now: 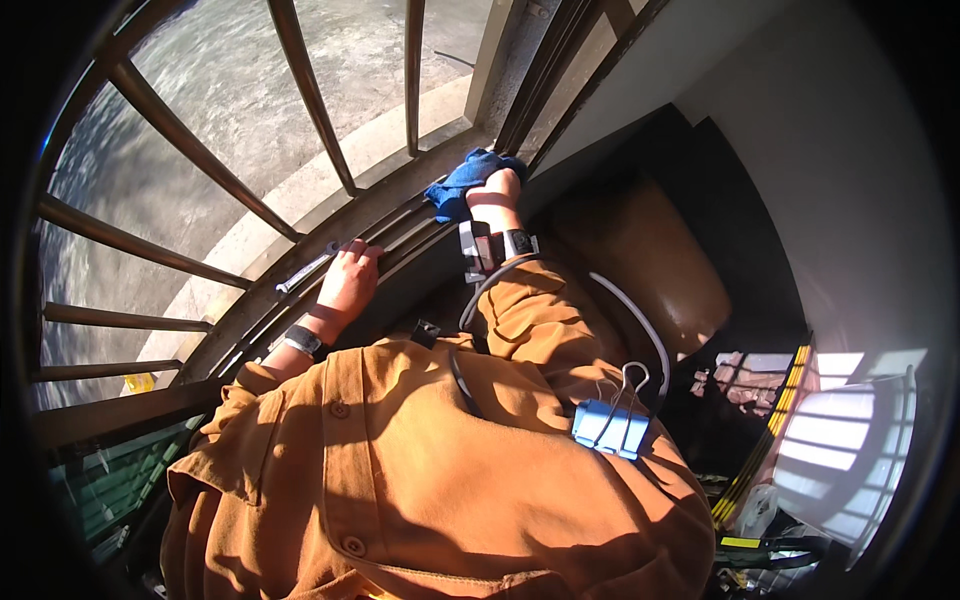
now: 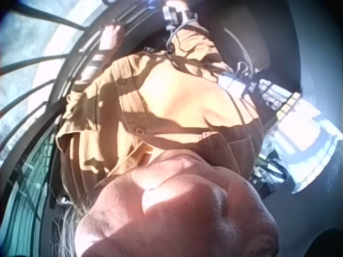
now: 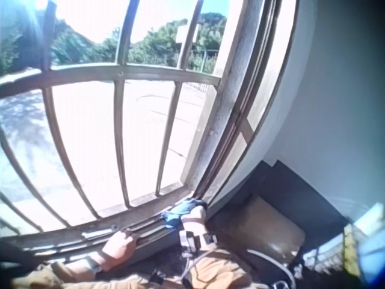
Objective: The person wipes the horizontal bars of a window frame using a blue cloth, handling one bar at a time.
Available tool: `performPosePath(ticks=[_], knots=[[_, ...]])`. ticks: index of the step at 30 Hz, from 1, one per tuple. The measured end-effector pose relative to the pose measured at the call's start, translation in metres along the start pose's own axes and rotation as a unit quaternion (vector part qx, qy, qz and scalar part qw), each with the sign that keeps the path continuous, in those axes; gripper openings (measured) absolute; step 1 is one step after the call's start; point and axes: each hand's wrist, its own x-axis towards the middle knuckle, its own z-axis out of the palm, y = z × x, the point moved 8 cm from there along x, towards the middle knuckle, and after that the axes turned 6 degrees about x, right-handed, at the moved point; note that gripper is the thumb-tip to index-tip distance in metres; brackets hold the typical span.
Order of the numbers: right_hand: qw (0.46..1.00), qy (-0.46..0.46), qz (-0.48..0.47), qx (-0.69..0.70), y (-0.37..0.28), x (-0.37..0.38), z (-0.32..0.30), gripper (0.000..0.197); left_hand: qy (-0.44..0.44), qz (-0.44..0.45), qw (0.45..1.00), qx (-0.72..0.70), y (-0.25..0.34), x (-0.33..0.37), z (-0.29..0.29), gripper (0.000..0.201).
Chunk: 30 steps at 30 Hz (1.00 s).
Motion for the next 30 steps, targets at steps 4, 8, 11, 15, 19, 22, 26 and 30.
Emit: performPosePath(ticks=[4, 8, 11, 15, 19, 22, 26, 30], knots=[[0.975, -0.083, -0.088, -0.186, -0.013, 0.012, -0.007, 0.016, -0.005, -0.010, 1.000, -0.015, 0.000, 0.003, -0.001, 0.020], [0.967, -0.247, -0.056, -0.039, -0.039, -0.051, -0.002, 0.012, 0.010, -0.017, 1.000, -0.017, -0.005, -0.006, 0.003, 0.019], [0.954, -0.133, -0.231, -0.135, -0.114, -0.114, -0.036, 0.020, 0.001, -0.022, 1.000, -0.014, -0.003, -0.006, -0.002, 0.020], [0.909, 0.077, 0.052, -0.406, -0.152, -0.060, -0.151, 0.022, 0.005, 0.002, 1.000, -0.005, 0.003, 0.005, -0.002, 0.020], [0.925, 0.004, 0.085, -0.371, -0.097, -0.099, -0.145, 0.021, 0.005, -0.012, 1.000, 0.006, 0.002, -0.003, -0.007, 0.021], [0.919, -0.058, 0.087, -0.380, -0.072, -0.114, -0.095, 0.020, -0.001, -0.011, 1.000, 0.012, 0.001, -0.005, -0.006, 0.021], [0.936, -0.122, 0.096, -0.315, -0.042, -0.092, -0.045, 0.018, 0.003, -0.009, 1.000, -0.008, -0.001, -0.002, 0.000, 0.021], [0.973, -0.138, 0.116, -0.145, 0.010, -0.053, -0.007, 0.012, 0.007, -0.007, 1.000, -0.004, 0.001, 0.001, -0.003, 0.021]])
